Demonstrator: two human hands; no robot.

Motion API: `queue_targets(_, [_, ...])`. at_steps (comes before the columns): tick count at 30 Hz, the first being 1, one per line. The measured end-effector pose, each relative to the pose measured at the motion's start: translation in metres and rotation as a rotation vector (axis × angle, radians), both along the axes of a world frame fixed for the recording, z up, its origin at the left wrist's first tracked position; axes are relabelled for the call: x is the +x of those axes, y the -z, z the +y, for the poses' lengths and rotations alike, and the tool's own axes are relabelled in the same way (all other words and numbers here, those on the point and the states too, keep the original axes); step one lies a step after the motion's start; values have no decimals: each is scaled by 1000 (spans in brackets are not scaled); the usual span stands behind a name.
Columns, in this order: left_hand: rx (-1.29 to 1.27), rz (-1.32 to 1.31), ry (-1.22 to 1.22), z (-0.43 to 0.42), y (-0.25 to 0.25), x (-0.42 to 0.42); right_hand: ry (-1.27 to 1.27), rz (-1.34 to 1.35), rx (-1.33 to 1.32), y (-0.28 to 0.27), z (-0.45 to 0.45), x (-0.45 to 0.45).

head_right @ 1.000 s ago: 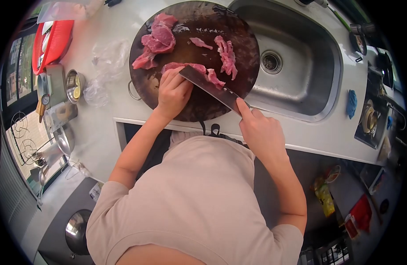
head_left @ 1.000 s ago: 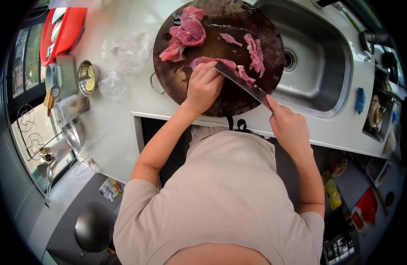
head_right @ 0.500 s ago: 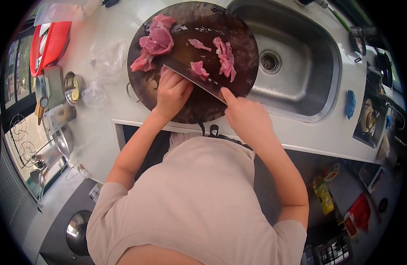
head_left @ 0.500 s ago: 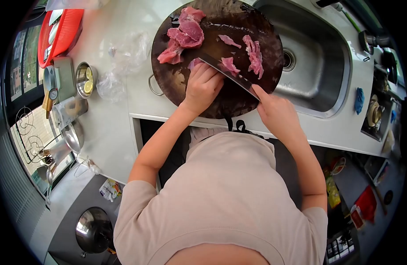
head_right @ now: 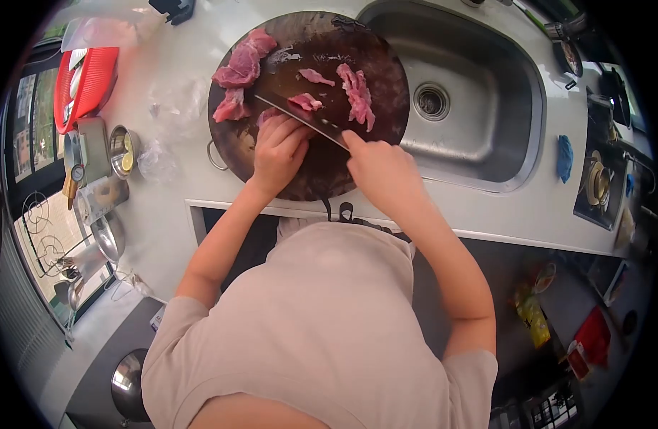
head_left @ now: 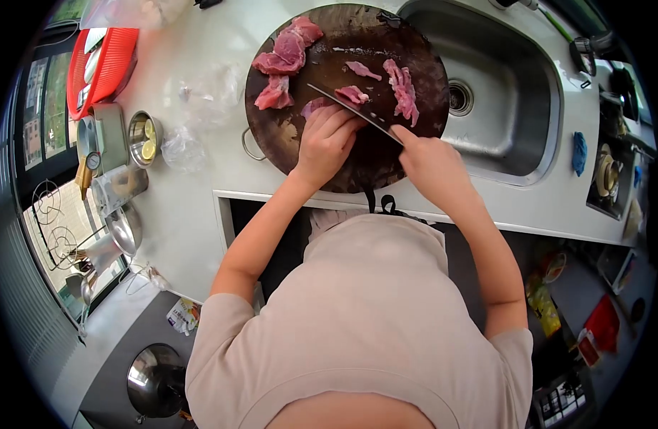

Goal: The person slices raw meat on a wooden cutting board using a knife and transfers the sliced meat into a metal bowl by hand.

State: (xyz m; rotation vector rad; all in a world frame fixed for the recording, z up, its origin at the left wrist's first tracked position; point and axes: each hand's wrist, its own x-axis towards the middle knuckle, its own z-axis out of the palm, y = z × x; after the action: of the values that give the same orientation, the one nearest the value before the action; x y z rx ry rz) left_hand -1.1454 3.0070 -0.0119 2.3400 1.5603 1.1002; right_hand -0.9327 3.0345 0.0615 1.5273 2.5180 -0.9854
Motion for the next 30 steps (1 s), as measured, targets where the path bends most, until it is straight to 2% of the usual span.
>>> queue_targets(5, [14,-1,0,-2,3,0,158,92,-133,-6,-15,48])
queue_targets(8, [24,7,-7,-2,-1,0,98,91,-19,-17,-30,40])
queue_targets(11, [26,23,-13,-2,0,1,63,-8,-40,-21,-40,42])
queue_targets(14, [16,12,-19,-1,2,1,25,37,-4,-18,-36,41])
queue_targets(17, [1,6,-31,0,1,0,16,-25,-89,-26,-17,17])
queue_targets(23, [-32,-28,-26,-1,4,-2,-53,35,-7,-3,13,-33])
queue_targets(26, [-27,-27,-27,-1,4,-1,4,49,49,9,-9,0])
queue_targets(30, [-35,-32,-11,0,5,-2,36,-68,-52,-16,-29,31])
